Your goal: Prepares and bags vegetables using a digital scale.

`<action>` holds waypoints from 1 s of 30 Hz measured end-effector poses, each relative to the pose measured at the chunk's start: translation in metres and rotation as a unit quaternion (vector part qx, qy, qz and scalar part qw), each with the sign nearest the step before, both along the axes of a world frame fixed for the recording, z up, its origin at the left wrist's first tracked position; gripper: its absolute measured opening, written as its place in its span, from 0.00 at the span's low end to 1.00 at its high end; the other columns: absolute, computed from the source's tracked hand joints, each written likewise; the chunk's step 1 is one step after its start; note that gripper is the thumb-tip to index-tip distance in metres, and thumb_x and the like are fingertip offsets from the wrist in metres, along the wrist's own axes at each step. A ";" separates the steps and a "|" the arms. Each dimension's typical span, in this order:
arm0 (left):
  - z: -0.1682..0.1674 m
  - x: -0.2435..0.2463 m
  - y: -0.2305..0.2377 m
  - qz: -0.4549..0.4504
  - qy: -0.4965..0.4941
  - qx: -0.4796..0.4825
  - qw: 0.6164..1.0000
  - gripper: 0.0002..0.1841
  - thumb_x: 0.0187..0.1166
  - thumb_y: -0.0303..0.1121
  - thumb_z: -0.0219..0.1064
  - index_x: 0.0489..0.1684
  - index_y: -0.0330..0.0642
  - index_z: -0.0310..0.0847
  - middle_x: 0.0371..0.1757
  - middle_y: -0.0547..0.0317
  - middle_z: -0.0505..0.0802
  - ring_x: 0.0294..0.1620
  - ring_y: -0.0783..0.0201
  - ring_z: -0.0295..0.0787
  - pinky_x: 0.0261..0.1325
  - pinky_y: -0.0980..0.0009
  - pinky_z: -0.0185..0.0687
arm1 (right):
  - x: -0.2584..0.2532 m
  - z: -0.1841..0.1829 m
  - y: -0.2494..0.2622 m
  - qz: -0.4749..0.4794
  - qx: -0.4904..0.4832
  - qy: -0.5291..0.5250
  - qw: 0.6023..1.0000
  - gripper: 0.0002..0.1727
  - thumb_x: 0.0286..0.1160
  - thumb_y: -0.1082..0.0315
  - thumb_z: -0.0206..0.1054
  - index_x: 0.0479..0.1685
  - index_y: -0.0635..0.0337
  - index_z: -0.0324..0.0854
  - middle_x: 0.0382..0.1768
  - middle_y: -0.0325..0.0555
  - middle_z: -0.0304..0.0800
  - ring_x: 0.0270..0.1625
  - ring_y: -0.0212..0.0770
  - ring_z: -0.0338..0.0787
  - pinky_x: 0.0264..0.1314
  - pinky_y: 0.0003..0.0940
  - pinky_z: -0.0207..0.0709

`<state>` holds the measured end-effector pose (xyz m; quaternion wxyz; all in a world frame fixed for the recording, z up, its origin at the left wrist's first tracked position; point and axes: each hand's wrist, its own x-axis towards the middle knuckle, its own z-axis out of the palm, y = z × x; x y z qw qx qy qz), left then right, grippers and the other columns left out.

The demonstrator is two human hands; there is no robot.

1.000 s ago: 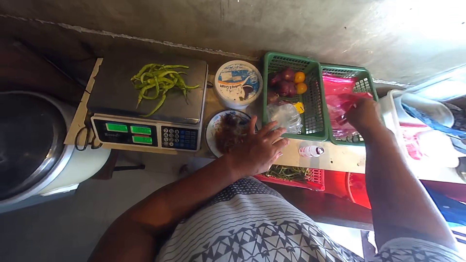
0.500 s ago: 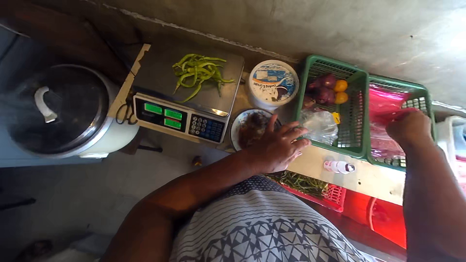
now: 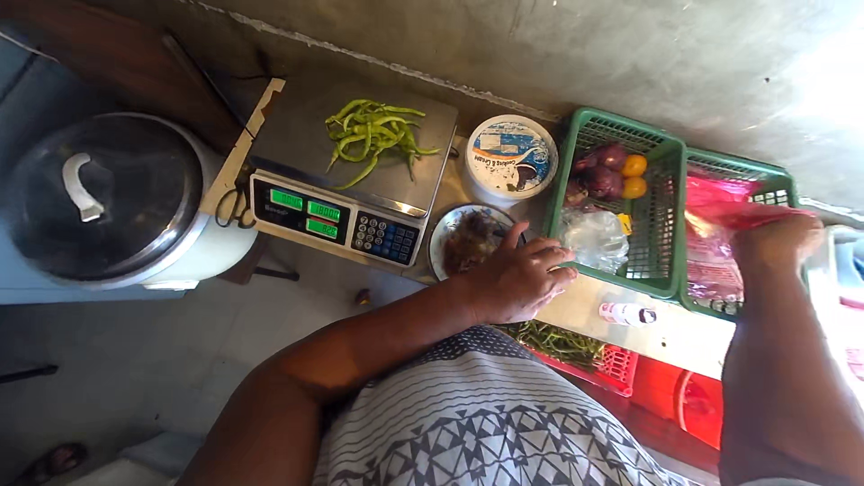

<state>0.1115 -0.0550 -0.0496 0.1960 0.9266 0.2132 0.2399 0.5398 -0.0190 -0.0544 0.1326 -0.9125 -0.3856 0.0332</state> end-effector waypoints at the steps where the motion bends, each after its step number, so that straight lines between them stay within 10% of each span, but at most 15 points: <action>1: -0.001 0.000 0.000 0.000 -0.013 0.008 1.000 0.15 0.86 0.36 0.60 0.62 0.50 0.90 0.68 0.56 0.90 0.78 0.54 0.80 0.85 0.36 0.55 | -0.003 0.007 -0.003 0.011 0.016 -0.004 1.000 0.31 0.74 0.66 0.71 0.71 0.81 0.71 0.71 0.84 0.74 0.78 0.80 0.72 0.76 0.77 0.62; 8: -0.002 0.011 0.002 -0.024 -0.071 0.030 0.997 0.11 0.80 0.33 0.66 0.53 0.48 0.93 0.61 0.56 0.93 0.71 0.55 0.85 0.83 0.39 0.60 | -0.024 0.069 0.005 0.069 -0.133 -0.079 0.986 0.18 0.72 0.74 0.73 0.48 0.87 0.80 0.56 0.93 0.80 0.65 0.92 0.77 0.60 0.89 0.63; 20: -0.004 0.021 0.009 -0.032 -0.083 0.029 0.996 0.11 0.80 0.33 0.66 0.52 0.48 0.94 0.59 0.56 0.94 0.67 0.56 0.88 0.82 0.41 0.64 | -0.010 0.134 0.028 0.113 -0.070 -0.057 0.990 0.20 0.73 0.74 0.72 0.53 0.87 0.77 0.57 0.92 0.79 0.66 0.90 0.77 0.64 0.89 0.61; 25: -0.003 0.018 0.013 -0.042 -0.086 0.018 0.995 0.11 0.80 0.32 0.66 0.51 0.47 0.94 0.58 0.56 0.94 0.66 0.56 0.88 0.82 0.41 0.64 | -0.001 0.142 0.030 0.122 -0.120 0.142 0.975 0.11 0.78 0.83 0.63 0.55 0.71 0.84 0.48 0.61 0.90 0.46 0.46 0.91 0.57 0.48 0.86; 30: -0.006 0.015 0.016 -0.047 -0.100 0.004 0.994 0.11 0.80 0.31 0.65 0.51 0.45 0.93 0.56 0.55 0.94 0.66 0.55 0.88 0.83 0.42 0.63 | -0.026 0.149 0.011 0.160 -0.096 0.136 0.973 0.11 0.76 0.83 0.65 0.54 0.71 0.86 0.48 0.61 0.89 0.46 0.48 0.88 0.57 0.54 0.81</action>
